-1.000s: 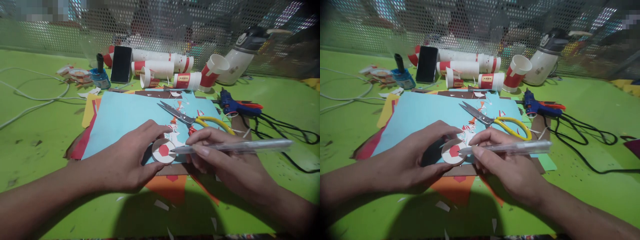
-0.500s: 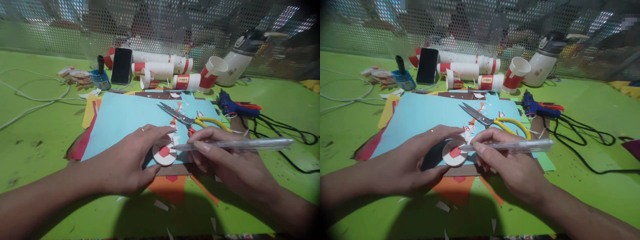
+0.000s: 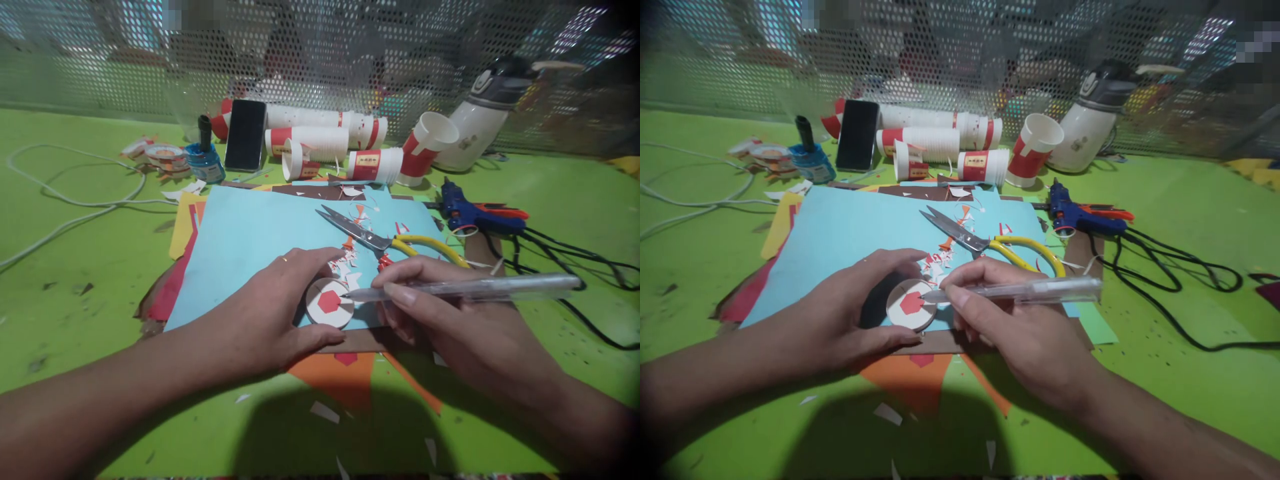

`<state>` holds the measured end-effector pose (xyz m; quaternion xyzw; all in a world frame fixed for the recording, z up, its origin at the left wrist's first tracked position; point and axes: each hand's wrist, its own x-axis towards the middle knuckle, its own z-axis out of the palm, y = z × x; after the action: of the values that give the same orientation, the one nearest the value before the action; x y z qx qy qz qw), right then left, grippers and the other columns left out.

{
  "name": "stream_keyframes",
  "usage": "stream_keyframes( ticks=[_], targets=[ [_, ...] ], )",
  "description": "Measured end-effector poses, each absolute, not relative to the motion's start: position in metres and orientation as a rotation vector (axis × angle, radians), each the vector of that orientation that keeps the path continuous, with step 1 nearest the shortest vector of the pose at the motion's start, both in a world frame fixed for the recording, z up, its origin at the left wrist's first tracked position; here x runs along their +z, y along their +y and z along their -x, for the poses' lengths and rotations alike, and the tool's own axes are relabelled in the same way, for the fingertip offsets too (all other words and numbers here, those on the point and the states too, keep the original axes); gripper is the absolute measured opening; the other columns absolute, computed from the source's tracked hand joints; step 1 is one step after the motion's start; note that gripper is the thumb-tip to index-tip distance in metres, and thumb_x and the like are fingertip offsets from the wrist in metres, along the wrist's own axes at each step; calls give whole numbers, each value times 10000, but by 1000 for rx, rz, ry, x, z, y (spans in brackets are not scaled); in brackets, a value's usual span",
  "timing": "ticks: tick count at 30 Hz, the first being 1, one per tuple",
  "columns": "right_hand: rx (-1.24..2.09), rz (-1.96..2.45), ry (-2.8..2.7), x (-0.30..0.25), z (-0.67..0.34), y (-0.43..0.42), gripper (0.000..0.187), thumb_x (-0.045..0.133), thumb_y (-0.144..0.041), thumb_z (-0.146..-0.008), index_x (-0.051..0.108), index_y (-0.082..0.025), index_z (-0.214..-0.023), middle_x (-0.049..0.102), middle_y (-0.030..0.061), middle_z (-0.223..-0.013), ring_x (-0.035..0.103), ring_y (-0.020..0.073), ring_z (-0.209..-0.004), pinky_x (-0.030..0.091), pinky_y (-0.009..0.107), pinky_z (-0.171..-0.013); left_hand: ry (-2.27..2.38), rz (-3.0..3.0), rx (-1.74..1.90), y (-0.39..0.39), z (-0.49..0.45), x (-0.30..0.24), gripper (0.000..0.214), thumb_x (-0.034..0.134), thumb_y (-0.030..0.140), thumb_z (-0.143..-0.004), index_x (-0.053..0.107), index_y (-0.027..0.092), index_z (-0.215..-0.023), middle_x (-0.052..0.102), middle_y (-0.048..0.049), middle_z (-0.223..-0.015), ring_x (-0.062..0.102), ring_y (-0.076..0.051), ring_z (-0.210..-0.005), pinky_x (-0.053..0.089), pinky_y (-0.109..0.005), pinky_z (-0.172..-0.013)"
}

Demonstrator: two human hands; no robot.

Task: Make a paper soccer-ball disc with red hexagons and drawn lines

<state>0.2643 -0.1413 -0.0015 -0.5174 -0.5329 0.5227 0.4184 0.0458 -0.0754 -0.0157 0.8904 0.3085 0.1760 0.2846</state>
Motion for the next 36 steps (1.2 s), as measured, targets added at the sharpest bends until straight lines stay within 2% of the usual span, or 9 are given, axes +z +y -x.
stream_keyframes(
  ticks=[4, 8, 11, 15, 19, 24, 36],
  targets=[
    [1315, 1356, -1378, 0, -267, -143, 123, 608, -360, -900, 669, -259, -937, 592, -33, -652, 537, 88, -568, 403, 198, -499, 756, -2347, 421, -72, -43, -8, 673, 650, 299, -787, 338, 238, -1380, 527, -98, -1336, 508, -267, -1204, 428, -437, -990],
    [1223, 1494, -1520, 0, -270, -144, 169, 640, -413, -863, 682, -296, -977, 599, -25, -661, 541, 112, -592, 406, 214, -501, 794, -2258, 385, -68, -42, -4, 683, 648, 315, -787, 344, 227, -1393, 559, -92, -1323, 550, -260, -1174, 460, -412, -966],
    [1245, 1486, -1511, -1, -269, -143, 155, 624, -423, -871, 679, -300, -948, 611, -25, -675, 547, 111, -594, 409, 215, -503, 783, -2249, 394, -65, -40, -3, 703, 647, 310, -796, 321, 236, -1414, 559, -84, -1336, 560, -260, -1168, 460, -397, -970],
    [1302, 1354, -1319, 0, -264, -140, 144, 607, -390, -895, 657, -261, -855, 583, -39, -611, 534, 89, -557, 437, 199, -521, 670, -2311, 406, -62, -35, -2, 721, 637, 366, -817, 293, 261, -1442, 481, -82, -1419, 517, -275, -1221, 440, -386, -1002],
    [1307, 1310, -1277, 2, -259, -142, 168, 591, -383, -905, 634, -238, -833, 544, -47, -548, 533, 94, -528, 459, 211, -527, 562, -2377, 310, -62, -33, 0, 684, 602, 303, -842, 292, 259, -1450, 515, -90, -1363, 516, -260, -1202, 455, -384, -981],
    [1315, 1379, -1415, 1, -255, -145, 143, 602, -371, -886, 635, -248, -822, 580, -25, -615, 525, 109, -552, 427, 224, -496, 535, -2429, 309, -64, -35, 0, 665, 599, 246, -816, 328, 220, -1424, 544, -94, -1299, 515, -254, -1173, 441, -385, -985],
    [1449, 1368, -1347, -5, -254, -144, 110, 590, -343, -898, 618, -263, -826, 577, -25, -656, 493, 105, -561, 374, 231, -487, 599, -2406, 382, -62, -33, -13, 690, 648, 367, -812, 332, 282, -1419, 528, -60, -1347, 509, -246, -1200, 440, -372, -963]
  ],
)
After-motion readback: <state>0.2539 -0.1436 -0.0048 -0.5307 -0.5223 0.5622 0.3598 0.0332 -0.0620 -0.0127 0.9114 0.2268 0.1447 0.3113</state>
